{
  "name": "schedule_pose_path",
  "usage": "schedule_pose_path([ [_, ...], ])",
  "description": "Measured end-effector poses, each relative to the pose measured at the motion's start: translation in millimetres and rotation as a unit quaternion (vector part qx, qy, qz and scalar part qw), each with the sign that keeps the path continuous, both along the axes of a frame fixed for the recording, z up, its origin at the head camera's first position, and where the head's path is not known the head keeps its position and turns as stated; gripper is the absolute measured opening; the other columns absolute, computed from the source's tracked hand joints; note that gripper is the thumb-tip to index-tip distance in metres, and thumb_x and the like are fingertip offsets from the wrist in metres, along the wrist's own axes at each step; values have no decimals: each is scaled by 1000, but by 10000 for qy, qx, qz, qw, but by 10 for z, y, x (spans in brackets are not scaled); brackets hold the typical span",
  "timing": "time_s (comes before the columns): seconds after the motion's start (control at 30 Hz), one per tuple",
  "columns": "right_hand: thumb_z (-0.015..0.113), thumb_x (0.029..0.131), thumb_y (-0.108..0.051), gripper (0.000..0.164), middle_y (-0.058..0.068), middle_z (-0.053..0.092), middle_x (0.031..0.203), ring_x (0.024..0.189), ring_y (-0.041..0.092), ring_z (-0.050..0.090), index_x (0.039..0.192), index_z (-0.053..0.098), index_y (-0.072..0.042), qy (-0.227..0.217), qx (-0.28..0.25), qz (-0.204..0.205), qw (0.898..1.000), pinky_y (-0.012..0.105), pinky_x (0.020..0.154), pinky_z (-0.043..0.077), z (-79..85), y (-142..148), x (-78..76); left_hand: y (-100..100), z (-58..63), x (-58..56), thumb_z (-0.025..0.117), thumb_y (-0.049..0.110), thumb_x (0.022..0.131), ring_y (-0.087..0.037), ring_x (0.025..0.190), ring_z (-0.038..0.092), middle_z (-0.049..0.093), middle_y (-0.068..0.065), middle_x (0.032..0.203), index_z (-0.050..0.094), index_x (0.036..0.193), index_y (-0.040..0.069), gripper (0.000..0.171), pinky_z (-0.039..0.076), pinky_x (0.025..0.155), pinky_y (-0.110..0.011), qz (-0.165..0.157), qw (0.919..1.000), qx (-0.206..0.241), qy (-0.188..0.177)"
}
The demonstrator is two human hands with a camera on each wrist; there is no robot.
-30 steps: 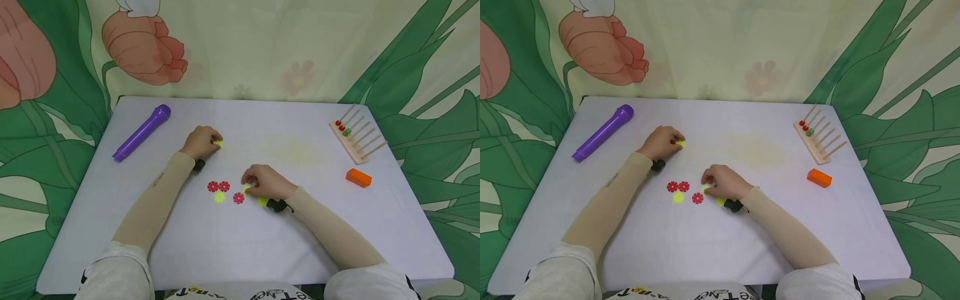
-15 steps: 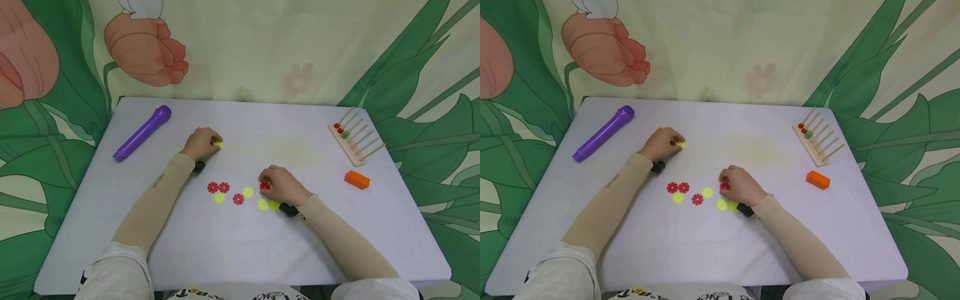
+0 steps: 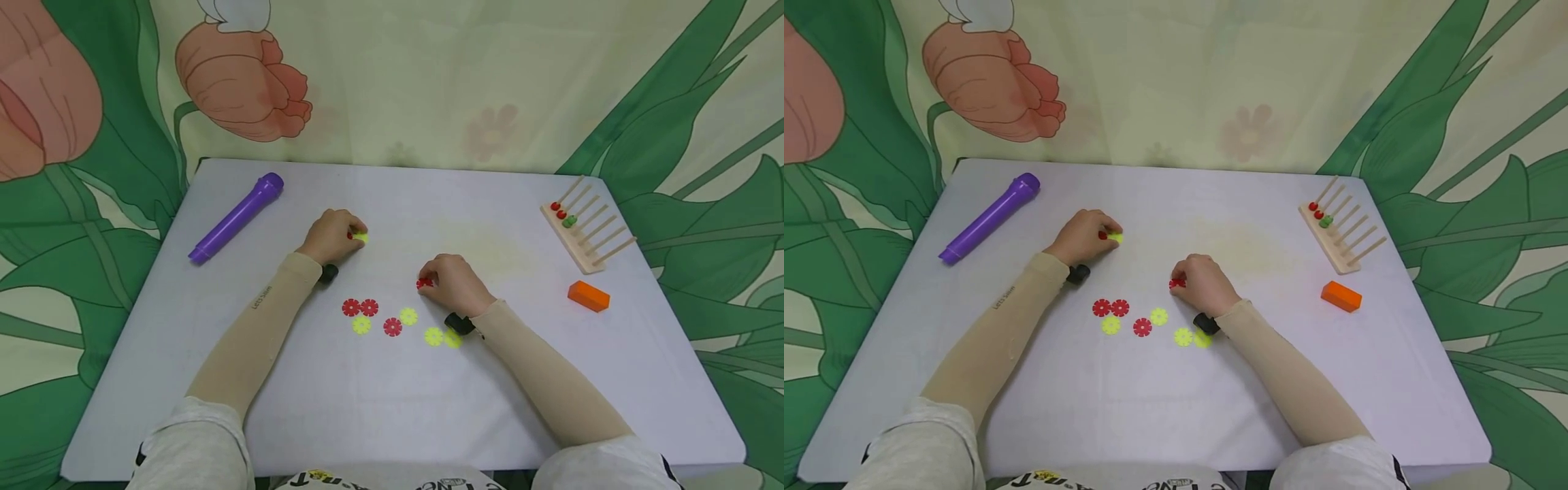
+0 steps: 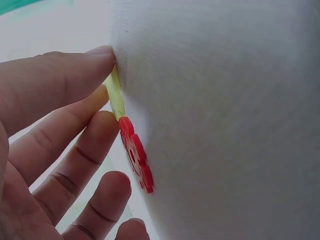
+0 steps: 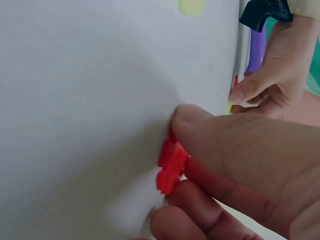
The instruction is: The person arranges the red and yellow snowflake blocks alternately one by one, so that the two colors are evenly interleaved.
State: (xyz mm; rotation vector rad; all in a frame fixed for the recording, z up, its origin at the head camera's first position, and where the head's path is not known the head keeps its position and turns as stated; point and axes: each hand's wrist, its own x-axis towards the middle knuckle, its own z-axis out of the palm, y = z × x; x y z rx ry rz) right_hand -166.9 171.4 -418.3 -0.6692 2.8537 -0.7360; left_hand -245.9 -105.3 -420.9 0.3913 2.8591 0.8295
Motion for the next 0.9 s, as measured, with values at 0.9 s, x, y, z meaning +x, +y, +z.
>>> schedule_pose_path([
  [0.9,75,93,-10,18,11,78,106,104,26,66,109,80,-3,-229,-248,3,9994,41,99,53,-4,-845,-912,41,19,-8,80,22,92,-29,111,57,74,-8,119,77,121,12,31,48,96,-46,2,9994,-332,130],
])
